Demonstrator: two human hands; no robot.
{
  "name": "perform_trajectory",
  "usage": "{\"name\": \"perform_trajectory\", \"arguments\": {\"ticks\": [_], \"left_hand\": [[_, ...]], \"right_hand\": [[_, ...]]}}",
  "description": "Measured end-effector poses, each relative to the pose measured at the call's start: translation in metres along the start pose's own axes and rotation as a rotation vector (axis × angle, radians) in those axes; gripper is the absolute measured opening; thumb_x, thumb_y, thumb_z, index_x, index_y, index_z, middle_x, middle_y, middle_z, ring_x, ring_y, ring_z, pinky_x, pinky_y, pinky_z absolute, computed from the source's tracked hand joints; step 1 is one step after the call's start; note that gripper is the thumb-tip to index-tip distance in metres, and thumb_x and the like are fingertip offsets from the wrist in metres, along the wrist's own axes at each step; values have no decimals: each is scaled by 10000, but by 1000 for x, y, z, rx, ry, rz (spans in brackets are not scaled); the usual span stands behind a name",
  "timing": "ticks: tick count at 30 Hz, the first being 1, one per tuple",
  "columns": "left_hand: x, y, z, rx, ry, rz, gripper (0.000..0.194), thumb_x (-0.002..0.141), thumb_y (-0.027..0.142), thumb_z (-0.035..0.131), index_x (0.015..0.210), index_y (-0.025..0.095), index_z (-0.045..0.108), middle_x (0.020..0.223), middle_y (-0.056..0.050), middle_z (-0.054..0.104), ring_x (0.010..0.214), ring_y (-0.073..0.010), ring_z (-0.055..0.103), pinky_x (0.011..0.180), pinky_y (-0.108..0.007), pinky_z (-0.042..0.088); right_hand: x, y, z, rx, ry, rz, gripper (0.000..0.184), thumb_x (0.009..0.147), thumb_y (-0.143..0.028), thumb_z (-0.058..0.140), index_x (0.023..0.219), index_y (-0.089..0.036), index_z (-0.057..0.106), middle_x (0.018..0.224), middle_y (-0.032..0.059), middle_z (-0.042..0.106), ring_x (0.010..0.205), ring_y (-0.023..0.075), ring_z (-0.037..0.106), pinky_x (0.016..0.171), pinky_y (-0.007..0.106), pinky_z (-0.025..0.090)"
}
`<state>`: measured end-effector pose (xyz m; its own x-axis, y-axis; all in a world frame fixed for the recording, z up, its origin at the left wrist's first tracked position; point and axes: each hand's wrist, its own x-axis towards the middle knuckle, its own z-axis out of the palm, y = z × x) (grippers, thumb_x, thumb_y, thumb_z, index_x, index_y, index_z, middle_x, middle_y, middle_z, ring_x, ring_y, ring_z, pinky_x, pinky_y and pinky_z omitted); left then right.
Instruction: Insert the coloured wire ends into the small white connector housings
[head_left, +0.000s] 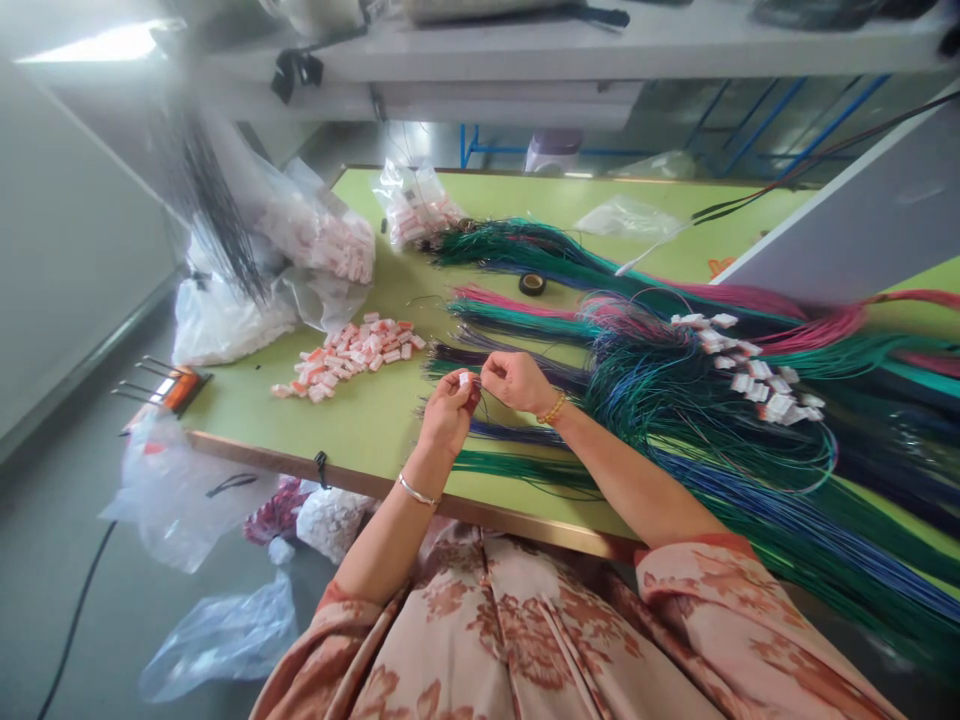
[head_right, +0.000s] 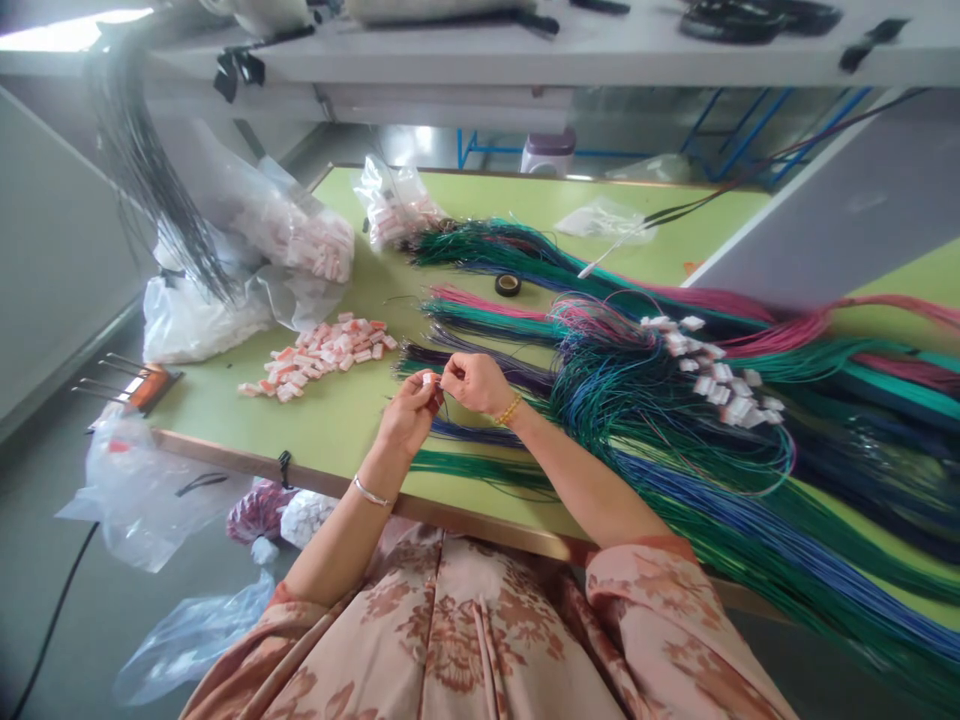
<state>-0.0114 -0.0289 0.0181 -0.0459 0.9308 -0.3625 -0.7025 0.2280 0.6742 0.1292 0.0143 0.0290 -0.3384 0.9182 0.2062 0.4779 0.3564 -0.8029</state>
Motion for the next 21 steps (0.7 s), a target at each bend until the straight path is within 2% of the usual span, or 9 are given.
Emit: {"name": "perform_trajectory", "arguments": {"ticks": [8, 13, 18, 21], "left_hand": [[-3, 1, 0, 83, 29, 46, 288, 645, 157, 821, 853, 168, 622, 802, -2, 665, 726, -86, 593, 728, -236, 431], [-3, 5, 2, 190, 68, 54, 335, 602, 208, 855, 837, 161, 621, 774, -5, 671, 693, -92, 590, 703, -248, 426], [-1, 8, 3, 239, 71, 66, 336, 585, 207, 857, 827, 155, 630, 772, -18, 678, 689, -100, 594, 680, -251, 419], [-1, 6, 3, 269, 79, 67, 334, 580, 190, 854, 831, 153, 638, 762, -17, 672, 690, -103, 595, 684, -254, 424]], "right_hand": [[-3, -3, 3, 2, -21, -75, 170, 802, -292, 543, 698, -165, 591, 593, -10, 588, 511, 88, 443, 525, 221, 333], [-6, -5, 6, -72, 50, -177, 152, 809, -255, 531, 686, -173, 565, 652, 17, 610, 567, 106, 474, 578, 238, 359], [-6, -3, 5, -21, 56, -132, 136, 816, -266, 539, 722, -176, 576, 679, 20, 626, 588, 115, 498, 597, 243, 383], [-5, 2, 9, 41, 9, -67, 170, 821, -305, 546, 733, -168, 590, 669, 13, 622, 573, 110, 483, 575, 239, 377]]}}
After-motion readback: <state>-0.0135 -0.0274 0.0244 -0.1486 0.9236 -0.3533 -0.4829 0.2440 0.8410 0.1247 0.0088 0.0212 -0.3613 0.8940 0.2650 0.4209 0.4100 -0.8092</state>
